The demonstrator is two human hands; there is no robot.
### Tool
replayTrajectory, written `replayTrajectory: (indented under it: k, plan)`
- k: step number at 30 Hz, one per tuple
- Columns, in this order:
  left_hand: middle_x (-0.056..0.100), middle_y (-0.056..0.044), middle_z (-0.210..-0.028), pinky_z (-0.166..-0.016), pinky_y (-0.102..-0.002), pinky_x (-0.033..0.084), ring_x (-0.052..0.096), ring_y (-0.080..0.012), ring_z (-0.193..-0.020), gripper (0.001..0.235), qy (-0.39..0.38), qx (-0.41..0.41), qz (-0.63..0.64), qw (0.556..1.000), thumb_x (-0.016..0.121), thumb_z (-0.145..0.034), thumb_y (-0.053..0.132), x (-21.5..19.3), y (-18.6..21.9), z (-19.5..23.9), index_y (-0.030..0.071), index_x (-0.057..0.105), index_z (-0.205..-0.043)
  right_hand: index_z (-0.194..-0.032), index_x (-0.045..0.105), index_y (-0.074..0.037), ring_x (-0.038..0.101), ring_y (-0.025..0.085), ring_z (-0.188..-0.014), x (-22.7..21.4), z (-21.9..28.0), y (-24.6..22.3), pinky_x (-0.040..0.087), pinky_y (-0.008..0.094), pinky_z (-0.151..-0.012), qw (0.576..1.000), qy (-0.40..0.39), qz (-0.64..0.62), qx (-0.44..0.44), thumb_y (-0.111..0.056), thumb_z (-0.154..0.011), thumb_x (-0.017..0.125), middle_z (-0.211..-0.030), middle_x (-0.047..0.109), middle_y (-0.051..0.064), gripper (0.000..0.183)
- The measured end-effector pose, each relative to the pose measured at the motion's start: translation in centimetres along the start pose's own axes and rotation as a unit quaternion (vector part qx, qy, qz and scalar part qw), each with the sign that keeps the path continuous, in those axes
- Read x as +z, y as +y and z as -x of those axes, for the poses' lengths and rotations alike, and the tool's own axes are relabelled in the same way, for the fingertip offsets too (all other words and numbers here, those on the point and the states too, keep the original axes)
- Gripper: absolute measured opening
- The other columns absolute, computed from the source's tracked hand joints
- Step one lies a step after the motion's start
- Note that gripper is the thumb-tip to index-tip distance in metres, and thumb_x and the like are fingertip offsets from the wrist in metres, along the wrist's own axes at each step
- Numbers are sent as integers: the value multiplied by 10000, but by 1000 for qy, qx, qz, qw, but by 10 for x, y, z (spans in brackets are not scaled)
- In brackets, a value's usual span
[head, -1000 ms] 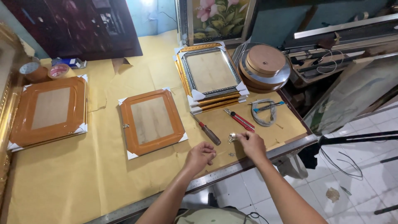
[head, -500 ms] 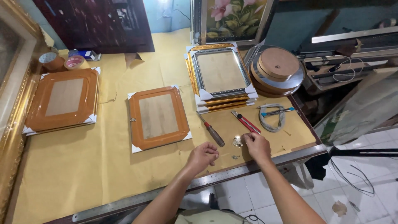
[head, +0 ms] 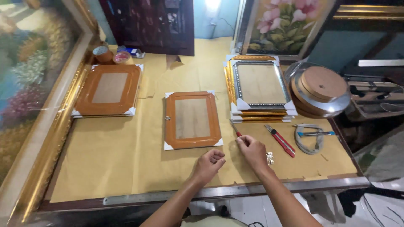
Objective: The person uses a screwdriver to tighten screws on the back of a wooden picture frame. They secure multiple screws at different positions on the frame's back panel, then place the screwdriver down and briefly lift the frame.
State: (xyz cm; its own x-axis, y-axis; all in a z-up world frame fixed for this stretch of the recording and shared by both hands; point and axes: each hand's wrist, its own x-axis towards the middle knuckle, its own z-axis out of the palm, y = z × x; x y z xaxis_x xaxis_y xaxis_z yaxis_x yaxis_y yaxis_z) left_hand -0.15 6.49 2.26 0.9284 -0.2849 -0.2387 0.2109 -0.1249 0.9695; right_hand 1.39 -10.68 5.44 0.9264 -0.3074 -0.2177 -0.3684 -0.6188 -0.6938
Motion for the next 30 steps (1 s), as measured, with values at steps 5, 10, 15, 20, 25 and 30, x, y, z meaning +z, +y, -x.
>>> replayTrajectory:
  k: [5, 10, 15, 20, 25, 30]
  plan:
    - [664, 31, -718, -558, -217, 486, 588, -82, -630, 135, 119, 73, -153, 978, 631, -745, 248, -55, -15, -16, 214, 641, -875, -931, 679, -175, 624, 271, -905, 40, 17, -55, 488, 395, -785, 995, -68, 41, -60, -299, -789, 565, -814, 687, 83, 220]
    - [639, 53, -763, -734, -330, 459, 569, -162, -838, 110, 162, 179, -348, 906, 601, -764, 292, -120, -22, -52, 260, 605, -869, -952, 681, -137, 647, 264, -854, 86, 12, -65, 504, 383, -751, 989, -122, 15, -79, -238, -774, 603, -842, 691, 107, 219]
    - [566, 34, -1050, -885, -386, 398, 464, -178, -1109, 262, 102, 227, -509, 824, 524, -821, 331, -161, -28, -97, 248, 559, -1068, -982, 671, -142, 646, 237, -866, 92, 27, -84, 499, 355, -753, 987, -161, -15, -26, -232, -783, 590, -874, 692, 105, 233]
    - [419, -115, -1305, -973, -561, 282, 325, -338, -1256, 462, 9, 197, -571, 797, 465, -857, 386, -163, 7, -101, 164, 425, -1260, -991, 668, -149, 637, 244, -917, 97, 33, -84, 496, 352, -790, 989, -145, -29, 2, -233, -785, 589, -911, 690, 95, 236]
    - [355, -142, -1366, -989, -547, 281, 290, -332, -1285, 532, 19, 166, -581, 797, 310, -907, 457, -163, -6, -103, 98, 374, -1295, -1063, 640, -196, 618, 201, -976, 106, 22, -65, 488, 330, -838, 991, -123, -49, 27, -266, -777, 596, -970, 685, 31, 298]
    - [282, -120, -1408, -1014, -549, 215, 217, -303, -1316, 551, 32, 96, -584, 805, 281, -906, 458, -161, 3, -67, 105, 330, -1327, -1055, 651, -233, 597, 205, -1006, 100, 10, -60, 470, 343, -876, 995, -93, -29, 26, -307, -775, 588, -1002, 673, 23, 297]
